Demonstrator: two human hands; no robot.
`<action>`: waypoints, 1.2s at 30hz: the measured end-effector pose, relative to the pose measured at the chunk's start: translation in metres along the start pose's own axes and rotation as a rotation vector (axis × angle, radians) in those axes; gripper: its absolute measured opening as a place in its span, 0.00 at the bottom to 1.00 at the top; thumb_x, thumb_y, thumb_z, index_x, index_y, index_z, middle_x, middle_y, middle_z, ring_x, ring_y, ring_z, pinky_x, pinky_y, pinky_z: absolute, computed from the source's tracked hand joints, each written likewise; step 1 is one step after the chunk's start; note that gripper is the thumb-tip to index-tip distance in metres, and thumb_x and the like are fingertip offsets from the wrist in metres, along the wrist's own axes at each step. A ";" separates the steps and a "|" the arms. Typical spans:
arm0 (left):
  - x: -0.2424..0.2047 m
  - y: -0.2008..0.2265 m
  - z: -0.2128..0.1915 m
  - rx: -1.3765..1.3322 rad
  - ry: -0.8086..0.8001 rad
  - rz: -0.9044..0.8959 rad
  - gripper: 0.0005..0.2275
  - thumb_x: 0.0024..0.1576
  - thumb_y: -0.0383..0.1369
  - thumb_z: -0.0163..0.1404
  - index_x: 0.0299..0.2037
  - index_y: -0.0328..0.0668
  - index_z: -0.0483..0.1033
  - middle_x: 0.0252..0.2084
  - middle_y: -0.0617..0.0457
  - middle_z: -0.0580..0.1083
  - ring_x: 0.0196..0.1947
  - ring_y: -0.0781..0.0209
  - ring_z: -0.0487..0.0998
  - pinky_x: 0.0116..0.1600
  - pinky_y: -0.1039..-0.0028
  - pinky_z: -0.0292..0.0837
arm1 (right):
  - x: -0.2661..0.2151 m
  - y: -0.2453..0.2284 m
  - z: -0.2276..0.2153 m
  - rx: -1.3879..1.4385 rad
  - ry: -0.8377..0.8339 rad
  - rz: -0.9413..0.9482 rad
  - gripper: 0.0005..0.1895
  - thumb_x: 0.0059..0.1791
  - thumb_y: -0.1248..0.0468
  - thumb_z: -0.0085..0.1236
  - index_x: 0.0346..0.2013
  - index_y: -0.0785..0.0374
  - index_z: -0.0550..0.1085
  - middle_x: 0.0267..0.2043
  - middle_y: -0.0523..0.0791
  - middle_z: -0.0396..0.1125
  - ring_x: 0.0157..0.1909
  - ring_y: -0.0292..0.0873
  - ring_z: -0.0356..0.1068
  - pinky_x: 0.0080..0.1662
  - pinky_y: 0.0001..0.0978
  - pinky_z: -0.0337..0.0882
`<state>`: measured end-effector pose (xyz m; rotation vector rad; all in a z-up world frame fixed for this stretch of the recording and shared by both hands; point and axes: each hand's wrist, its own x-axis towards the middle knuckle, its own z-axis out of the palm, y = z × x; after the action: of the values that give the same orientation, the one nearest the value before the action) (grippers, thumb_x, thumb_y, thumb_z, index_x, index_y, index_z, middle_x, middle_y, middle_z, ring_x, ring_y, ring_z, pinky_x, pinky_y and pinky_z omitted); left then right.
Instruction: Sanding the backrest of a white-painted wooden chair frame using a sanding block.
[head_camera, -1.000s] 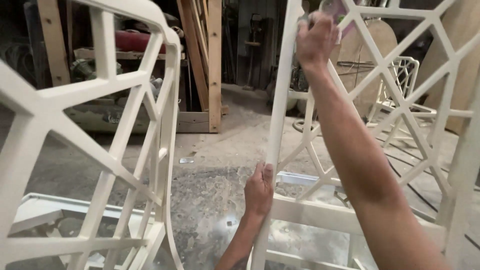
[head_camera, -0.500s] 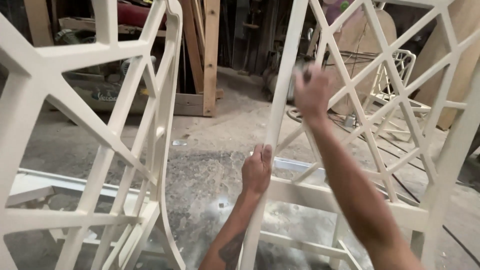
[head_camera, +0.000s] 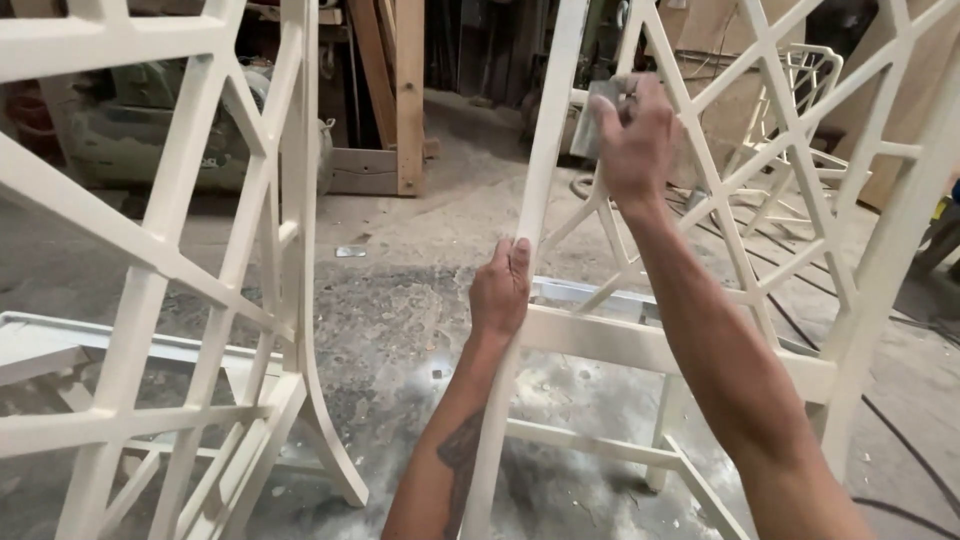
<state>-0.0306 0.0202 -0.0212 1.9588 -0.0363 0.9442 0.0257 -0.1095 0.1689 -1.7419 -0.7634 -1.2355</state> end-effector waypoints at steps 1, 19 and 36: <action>0.000 0.000 0.000 0.000 0.000 0.001 0.23 0.65 0.54 0.26 0.42 0.47 0.68 0.25 0.43 0.75 0.27 0.35 0.76 0.30 0.50 0.66 | 0.001 0.005 0.004 -0.001 0.001 0.000 0.07 0.55 0.70 0.62 0.42 0.60 0.71 0.33 0.43 0.71 0.25 0.36 0.72 0.24 0.23 0.72; 0.027 -0.039 0.052 -0.002 -0.026 -0.103 0.21 0.64 0.52 0.34 0.55 0.53 0.73 0.40 0.39 0.79 0.40 0.31 0.78 0.43 0.46 0.69 | 0.019 0.156 0.041 -0.397 0.333 -0.384 0.04 0.44 0.55 0.61 0.32 0.44 0.75 0.24 0.34 0.66 0.24 0.34 0.64 0.28 0.36 0.59; 0.021 -0.040 0.069 -0.108 0.036 0.013 0.31 0.74 0.56 0.30 0.44 0.38 0.81 0.39 0.37 0.78 0.43 0.37 0.79 0.49 0.52 0.69 | -0.222 0.152 -0.312 -0.062 0.491 0.702 0.15 0.63 0.56 0.31 0.46 0.60 0.67 0.44 0.48 0.76 0.43 0.38 0.75 0.45 0.28 0.76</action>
<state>0.0412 -0.0018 -0.0561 1.8437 -0.0785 0.9663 -0.0528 -0.4581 -0.0365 -1.4625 0.1739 -1.1099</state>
